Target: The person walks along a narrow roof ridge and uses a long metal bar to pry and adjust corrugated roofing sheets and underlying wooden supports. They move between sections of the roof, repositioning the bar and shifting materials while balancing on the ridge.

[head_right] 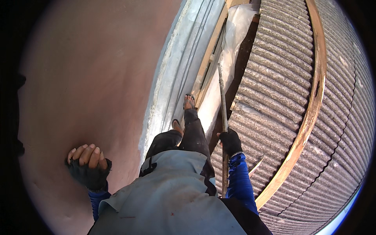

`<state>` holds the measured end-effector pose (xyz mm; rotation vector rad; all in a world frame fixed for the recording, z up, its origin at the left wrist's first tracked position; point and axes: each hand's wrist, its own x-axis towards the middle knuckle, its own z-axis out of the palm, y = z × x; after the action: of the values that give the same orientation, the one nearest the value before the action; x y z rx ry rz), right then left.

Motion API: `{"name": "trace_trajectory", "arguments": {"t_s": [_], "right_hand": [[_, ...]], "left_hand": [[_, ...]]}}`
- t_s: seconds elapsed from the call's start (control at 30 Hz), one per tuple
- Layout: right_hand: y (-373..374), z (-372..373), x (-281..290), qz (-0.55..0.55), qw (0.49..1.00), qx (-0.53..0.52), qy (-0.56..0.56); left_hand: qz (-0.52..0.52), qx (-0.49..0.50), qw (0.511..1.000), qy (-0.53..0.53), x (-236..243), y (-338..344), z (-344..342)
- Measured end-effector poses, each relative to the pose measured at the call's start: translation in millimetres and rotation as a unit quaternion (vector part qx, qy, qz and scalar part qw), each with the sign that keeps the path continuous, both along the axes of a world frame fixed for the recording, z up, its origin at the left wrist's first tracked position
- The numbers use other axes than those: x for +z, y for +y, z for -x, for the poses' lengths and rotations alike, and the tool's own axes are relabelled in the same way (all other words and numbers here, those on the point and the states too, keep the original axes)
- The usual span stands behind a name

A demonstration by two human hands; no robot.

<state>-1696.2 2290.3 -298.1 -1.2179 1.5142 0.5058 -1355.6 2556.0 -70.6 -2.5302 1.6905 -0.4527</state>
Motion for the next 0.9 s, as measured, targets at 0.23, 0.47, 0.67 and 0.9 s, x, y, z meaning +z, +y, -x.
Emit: {"name": "trace_trajectory", "arguments": {"t_s": [0.23,0.47,0.67,0.9], "right_hand": [[10.8,8.1,15.7,-0.082,0.975,-0.156,-0.132],[88.9,49.6,32.6,-0.14,0.963,-0.169,-0.154],[157.7,87.2,41.9,-0.11,0.975,-0.121,-0.153],[160.9,76.3,21.8,0.046,0.997,0.056,0.013]], "left_hand": [[0.068,-0.027,0.996,0.042,0.7,1.5,0.2],[0.204,-0.102,0.969,0.096,8.4,-1.0,-5.7],[0.248,-0.139,0.955,0.089,7.3,-1.2,-4.2],[0.202,-0.101,0.97,0.087,4.1,-4.7,-3.0]]}}
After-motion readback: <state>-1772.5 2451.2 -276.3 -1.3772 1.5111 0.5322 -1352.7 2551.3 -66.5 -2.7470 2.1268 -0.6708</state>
